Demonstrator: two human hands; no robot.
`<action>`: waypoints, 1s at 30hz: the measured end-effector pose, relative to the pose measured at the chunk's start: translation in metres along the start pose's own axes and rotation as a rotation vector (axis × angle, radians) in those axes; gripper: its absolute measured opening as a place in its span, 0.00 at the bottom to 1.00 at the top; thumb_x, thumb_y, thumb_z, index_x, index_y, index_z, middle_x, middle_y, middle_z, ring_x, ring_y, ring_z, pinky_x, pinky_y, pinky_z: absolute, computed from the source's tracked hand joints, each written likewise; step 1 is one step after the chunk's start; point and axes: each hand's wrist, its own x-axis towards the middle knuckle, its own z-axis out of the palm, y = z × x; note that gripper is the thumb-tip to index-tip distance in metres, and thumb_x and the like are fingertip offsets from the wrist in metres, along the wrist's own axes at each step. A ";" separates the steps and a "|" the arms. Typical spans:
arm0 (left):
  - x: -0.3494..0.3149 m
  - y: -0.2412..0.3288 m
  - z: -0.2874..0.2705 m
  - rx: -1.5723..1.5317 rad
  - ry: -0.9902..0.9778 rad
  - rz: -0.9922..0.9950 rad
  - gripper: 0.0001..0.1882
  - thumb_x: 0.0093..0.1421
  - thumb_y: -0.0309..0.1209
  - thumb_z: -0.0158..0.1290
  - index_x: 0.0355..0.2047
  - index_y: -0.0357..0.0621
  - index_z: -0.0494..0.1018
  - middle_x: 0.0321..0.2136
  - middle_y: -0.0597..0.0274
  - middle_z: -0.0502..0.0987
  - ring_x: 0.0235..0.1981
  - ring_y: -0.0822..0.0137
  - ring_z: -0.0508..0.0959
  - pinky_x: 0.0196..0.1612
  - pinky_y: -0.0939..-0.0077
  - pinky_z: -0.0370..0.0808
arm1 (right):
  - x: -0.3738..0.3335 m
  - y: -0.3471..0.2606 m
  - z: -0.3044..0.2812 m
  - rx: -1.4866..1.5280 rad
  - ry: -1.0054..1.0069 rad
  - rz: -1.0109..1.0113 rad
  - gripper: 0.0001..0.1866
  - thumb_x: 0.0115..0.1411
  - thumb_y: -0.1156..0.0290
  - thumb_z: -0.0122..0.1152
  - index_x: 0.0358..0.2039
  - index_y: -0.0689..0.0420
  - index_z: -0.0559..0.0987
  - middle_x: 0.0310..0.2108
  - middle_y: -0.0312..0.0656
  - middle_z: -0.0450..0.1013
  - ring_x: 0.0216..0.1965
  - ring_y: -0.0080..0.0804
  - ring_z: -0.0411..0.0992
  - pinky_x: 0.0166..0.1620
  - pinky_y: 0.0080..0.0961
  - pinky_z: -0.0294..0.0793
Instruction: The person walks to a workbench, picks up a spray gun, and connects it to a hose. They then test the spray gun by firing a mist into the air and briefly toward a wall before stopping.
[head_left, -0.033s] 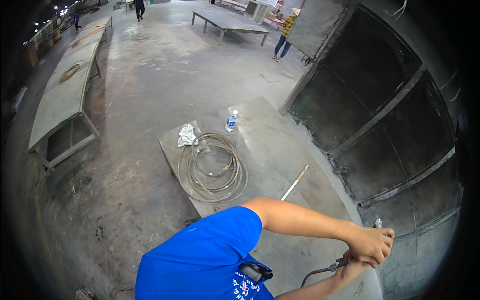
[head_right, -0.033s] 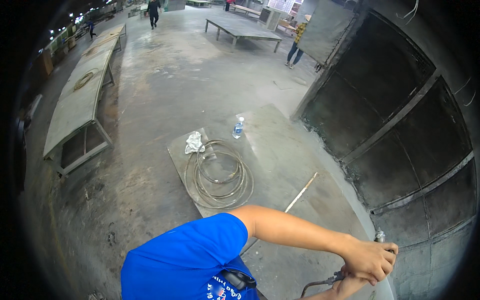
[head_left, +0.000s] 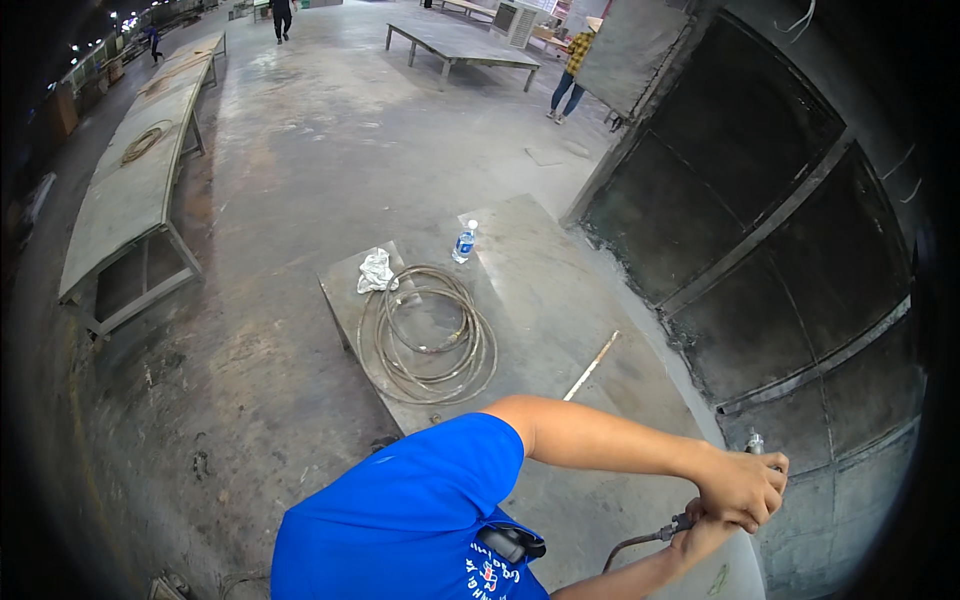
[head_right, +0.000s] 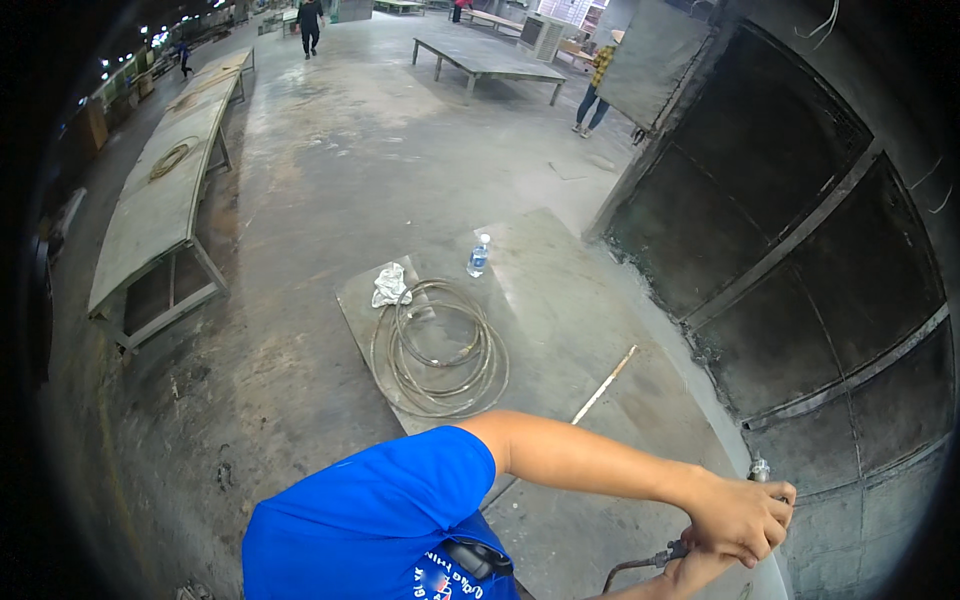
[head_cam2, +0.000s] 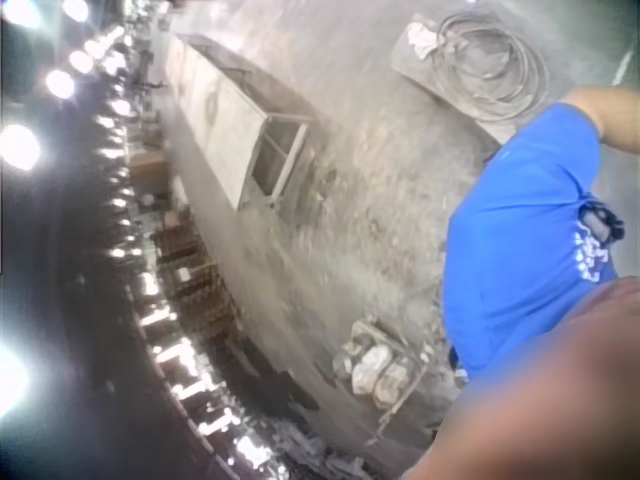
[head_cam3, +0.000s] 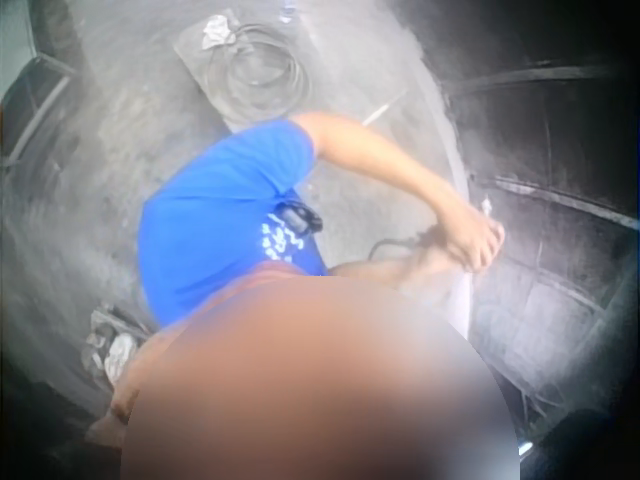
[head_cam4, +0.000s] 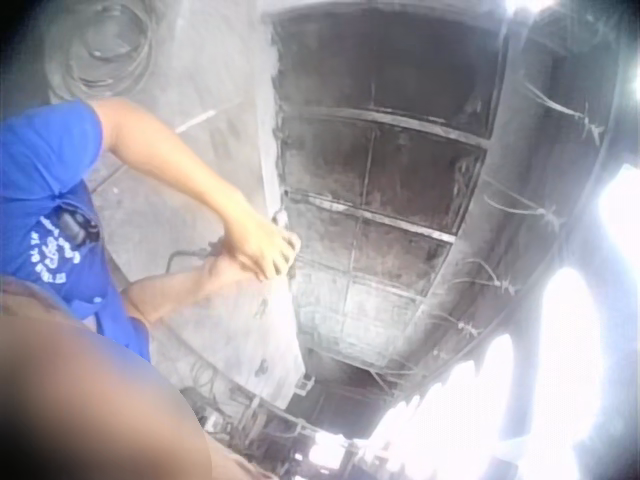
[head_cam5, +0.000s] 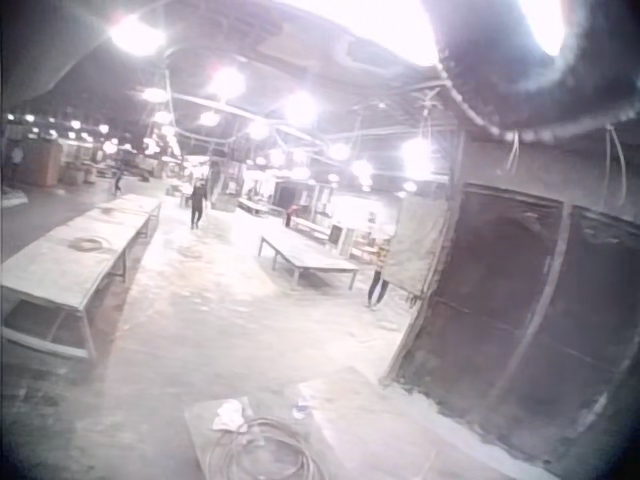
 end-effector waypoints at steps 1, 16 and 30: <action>-0.002 -0.001 -0.004 -0.002 -0.020 -0.010 0.13 0.60 0.43 0.61 0.25 0.50 0.83 0.33 0.70 0.81 0.46 0.61 0.74 0.64 0.52 0.56 | 0.001 0.003 0.000 -0.007 -0.023 0.002 0.10 0.77 0.64 0.45 0.52 0.53 0.68 0.28 0.33 0.67 0.18 0.15 0.62 0.20 0.14 0.56; -0.023 -0.001 -0.033 0.032 -0.100 -0.158 0.11 0.61 0.40 0.61 0.27 0.48 0.82 0.32 0.71 0.81 0.43 0.65 0.75 0.66 0.52 0.54 | 0.005 0.023 0.018 0.036 -0.177 0.101 0.08 0.74 0.64 0.48 0.48 0.54 0.67 0.28 0.33 0.66 0.18 0.17 0.62 0.20 0.15 0.56; -0.021 0.011 -0.040 0.170 -0.068 -0.105 0.11 0.58 0.39 0.64 0.25 0.47 0.81 0.31 0.71 0.80 0.44 0.65 0.76 0.65 0.51 0.56 | 0.026 0.055 0.011 0.057 -0.250 0.057 0.13 0.70 0.61 0.55 0.50 0.52 0.69 0.31 0.33 0.67 0.21 0.17 0.64 0.22 0.15 0.60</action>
